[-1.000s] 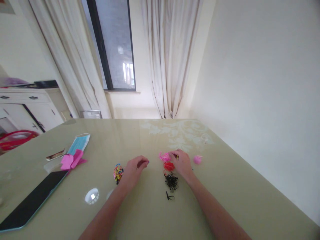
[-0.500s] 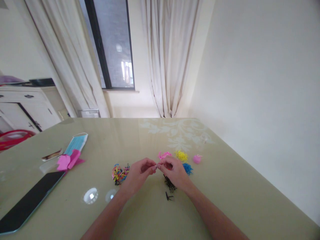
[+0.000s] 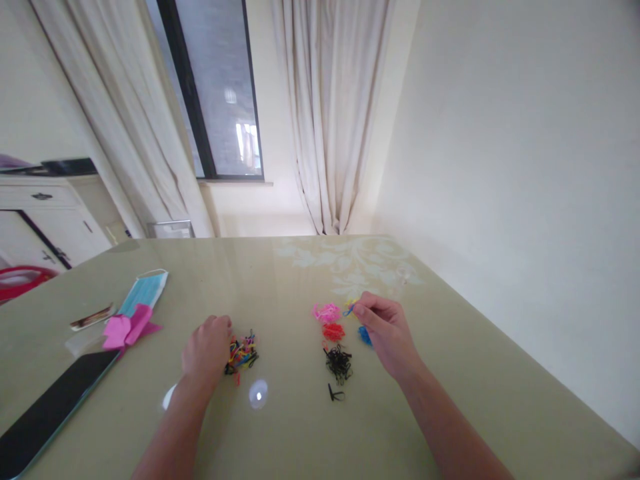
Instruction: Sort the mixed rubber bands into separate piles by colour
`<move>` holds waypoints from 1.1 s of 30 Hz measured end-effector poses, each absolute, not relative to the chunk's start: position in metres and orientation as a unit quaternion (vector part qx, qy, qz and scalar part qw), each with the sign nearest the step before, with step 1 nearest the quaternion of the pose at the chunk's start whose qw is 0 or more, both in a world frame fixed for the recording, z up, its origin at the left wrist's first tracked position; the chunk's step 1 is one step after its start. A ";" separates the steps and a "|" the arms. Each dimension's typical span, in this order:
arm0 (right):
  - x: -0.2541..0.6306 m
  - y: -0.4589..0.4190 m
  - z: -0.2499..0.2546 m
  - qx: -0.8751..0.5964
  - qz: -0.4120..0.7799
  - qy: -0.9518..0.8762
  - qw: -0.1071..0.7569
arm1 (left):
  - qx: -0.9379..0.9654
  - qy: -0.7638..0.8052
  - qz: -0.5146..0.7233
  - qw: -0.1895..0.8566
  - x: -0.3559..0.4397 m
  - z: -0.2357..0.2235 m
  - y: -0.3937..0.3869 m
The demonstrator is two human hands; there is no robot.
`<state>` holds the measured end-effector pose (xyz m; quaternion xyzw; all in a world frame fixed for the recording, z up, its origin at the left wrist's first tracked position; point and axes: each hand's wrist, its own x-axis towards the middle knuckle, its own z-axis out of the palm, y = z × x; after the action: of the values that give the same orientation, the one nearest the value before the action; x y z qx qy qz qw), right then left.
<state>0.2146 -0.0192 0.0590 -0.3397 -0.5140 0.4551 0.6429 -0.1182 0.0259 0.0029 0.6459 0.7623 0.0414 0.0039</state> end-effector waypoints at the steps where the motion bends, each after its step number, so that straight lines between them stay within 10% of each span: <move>1: 0.214 -0.019 0.059 -0.340 0.456 -0.513 0.643 | 0.647 0.762 0.043 0.004 -0.118 0.002 0.027; 6: 0.225 -0.011 0.056 -0.386 0.417 -0.530 0.630 | 0.656 0.751 0.075 -0.013 -0.116 0.002 0.028; 11: 0.263 0.006 0.047 -0.562 0.255 -0.661 0.427 | 0.667 0.719 0.195 -0.023 -0.107 0.012 0.027; 18: 0.293 0.017 0.029 -0.636 0.186 -0.711 0.237 | 0.645 0.558 0.434 0.289 -0.059 0.016 0.024; 33: 0.189 -0.006 0.016 -0.460 0.256 -0.749 0.401 | 0.604 0.430 0.414 0.529 -0.014 0.008 0.001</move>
<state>0.1893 -0.0056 0.0158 -0.4604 -0.7492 0.2562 0.4014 -0.0137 0.0008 0.0083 0.6035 0.4304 0.4136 0.5286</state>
